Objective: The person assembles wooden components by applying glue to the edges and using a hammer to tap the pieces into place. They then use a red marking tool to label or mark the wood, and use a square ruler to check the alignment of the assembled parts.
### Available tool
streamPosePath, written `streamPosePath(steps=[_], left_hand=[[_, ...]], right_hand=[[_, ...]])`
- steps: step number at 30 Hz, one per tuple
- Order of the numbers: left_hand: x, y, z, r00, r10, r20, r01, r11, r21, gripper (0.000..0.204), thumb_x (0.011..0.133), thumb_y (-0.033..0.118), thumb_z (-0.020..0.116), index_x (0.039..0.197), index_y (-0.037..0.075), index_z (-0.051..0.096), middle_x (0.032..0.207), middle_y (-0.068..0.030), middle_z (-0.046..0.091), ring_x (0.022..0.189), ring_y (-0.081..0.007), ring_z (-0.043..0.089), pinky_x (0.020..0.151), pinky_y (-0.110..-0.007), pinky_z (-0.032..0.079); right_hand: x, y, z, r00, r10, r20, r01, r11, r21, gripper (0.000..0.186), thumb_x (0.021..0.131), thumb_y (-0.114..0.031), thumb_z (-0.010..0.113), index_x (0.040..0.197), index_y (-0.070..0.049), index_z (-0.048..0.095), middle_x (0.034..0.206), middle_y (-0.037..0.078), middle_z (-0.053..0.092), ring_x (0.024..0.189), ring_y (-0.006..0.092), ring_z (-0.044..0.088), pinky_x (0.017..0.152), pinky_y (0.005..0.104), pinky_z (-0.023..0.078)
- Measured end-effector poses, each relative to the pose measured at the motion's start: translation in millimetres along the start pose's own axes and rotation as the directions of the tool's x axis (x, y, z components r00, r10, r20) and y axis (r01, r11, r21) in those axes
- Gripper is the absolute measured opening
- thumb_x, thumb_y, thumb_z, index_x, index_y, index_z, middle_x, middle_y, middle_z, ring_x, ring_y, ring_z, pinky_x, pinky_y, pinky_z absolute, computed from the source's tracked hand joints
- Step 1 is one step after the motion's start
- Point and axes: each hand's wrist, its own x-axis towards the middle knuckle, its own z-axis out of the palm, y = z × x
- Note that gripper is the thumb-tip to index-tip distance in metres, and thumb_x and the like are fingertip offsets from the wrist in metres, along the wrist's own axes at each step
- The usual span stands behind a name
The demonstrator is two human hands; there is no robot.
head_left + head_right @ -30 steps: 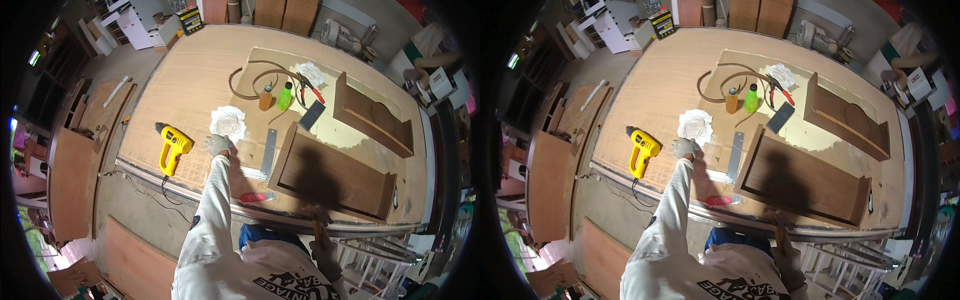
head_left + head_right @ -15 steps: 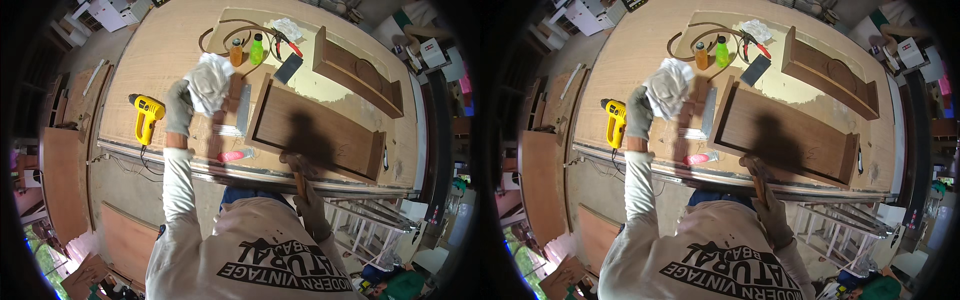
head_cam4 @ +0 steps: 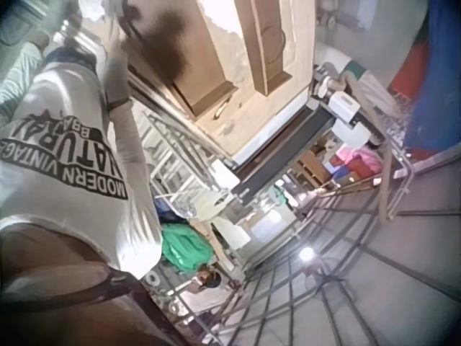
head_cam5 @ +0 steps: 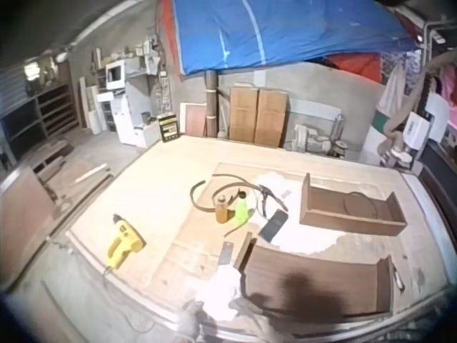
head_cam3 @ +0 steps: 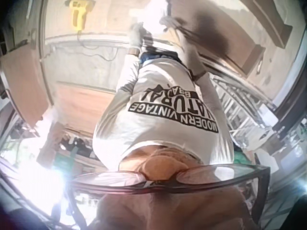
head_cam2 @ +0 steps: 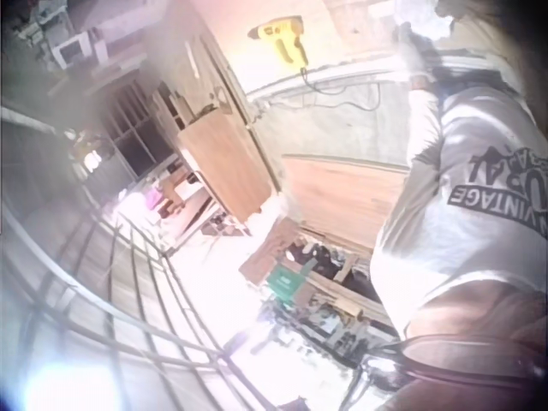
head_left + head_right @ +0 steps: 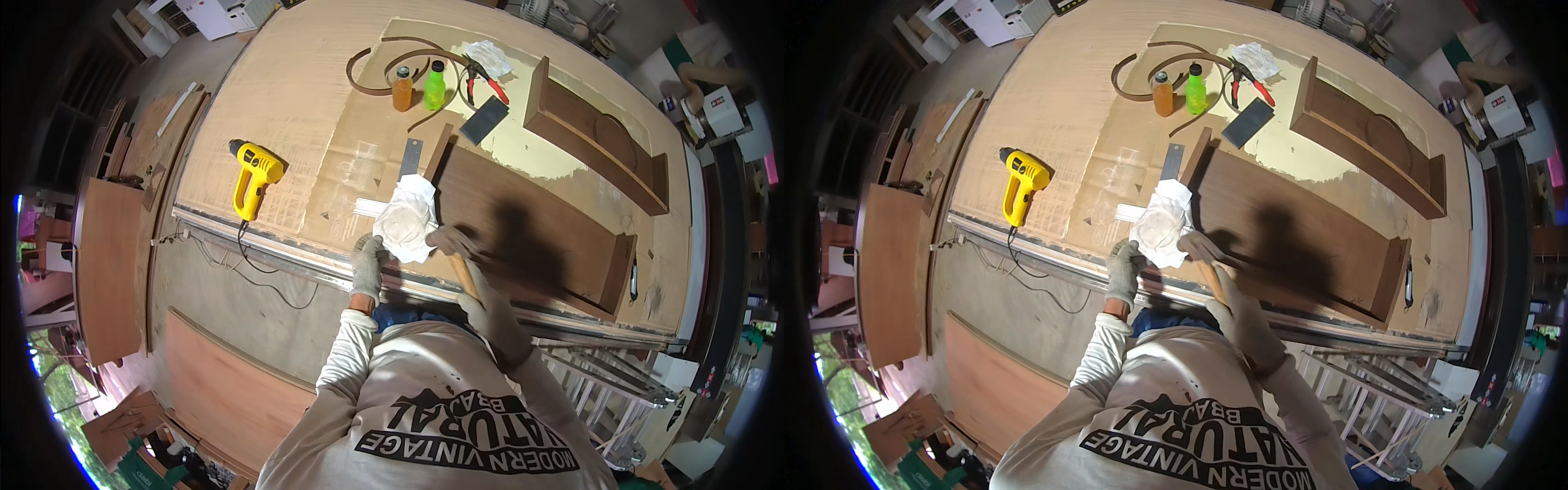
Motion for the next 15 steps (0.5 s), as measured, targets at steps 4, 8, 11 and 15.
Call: streamPosePath(steps=[4,8,11,15], left_hand=[[-17.7,9.3,23.1,0.998,0.025,0.066,-0.031,0.995,0.096,0.032,0.093,0.017,0.072,0.122,0.003,0.068,0.092,-0.0015,0.069,0.073,-0.0107,0.062,0.066,-0.027,0.053],[-4.0,-12.8,12.6,0.983,0.14,0.116,-0.148,0.987,0.064,0.034,0.092,0.006,0.07,0.125,-0.002,0.066,0.103,-0.0047,0.072,0.084,-0.012,0.065,0.071,-0.028,0.053],[-3.2,-13.1,15.5,0.983,0.146,0.107,-0.158,0.982,0.106,0.035,0.093,0.008,0.069,0.126,-0.004,0.066,0.103,-0.0053,0.072,0.084,-0.0126,0.065,0.073,-0.027,0.053],[-4.4,-5.8,13.3,0.986,0.115,0.117,-0.128,0.985,0.112,0.035,0.093,0.008,0.069,0.126,-0.004,0.066,0.102,-0.005,0.072,0.083,-0.0124,0.065,0.072,-0.027,0.053]], right_hand=[[31.7,-8.1,17.8,0.996,-0.076,0.045,0.082,0.986,-0.143,0.068,0.096,-0.015,0.064,0.156,-0.005,0.034,0.096,0.032,0.066,0.088,0.0444,0.068,0.075,0.0453,0.053],[40.4,-19.1,30.7,0.959,-0.284,0.024,0.282,0.931,-0.233,0.063,0.099,-0.022,0.059,0.155,-0.006,0.036,0.093,0.028,0.068,0.082,0.0442,0.068,0.074,0.0524,0.053],[47.1,-2.9,37.1,0.983,0.016,0.184,0.059,0.917,-0.395,0.063,0.098,-0.022,0.058,0.155,-0.006,0.036,0.095,0.024,0.07,0.081,0.0422,0.069,0.073,0.0525,0.053],[50.0,-5.5,44.5,0.983,-0.096,0.155,0.155,0.888,-0.432,0.064,0.097,-0.021,0.061,0.154,-0.007,0.038,0.094,0.022,0.071,0.081,0.0402,0.069,0.072,0.0524,0.053]])
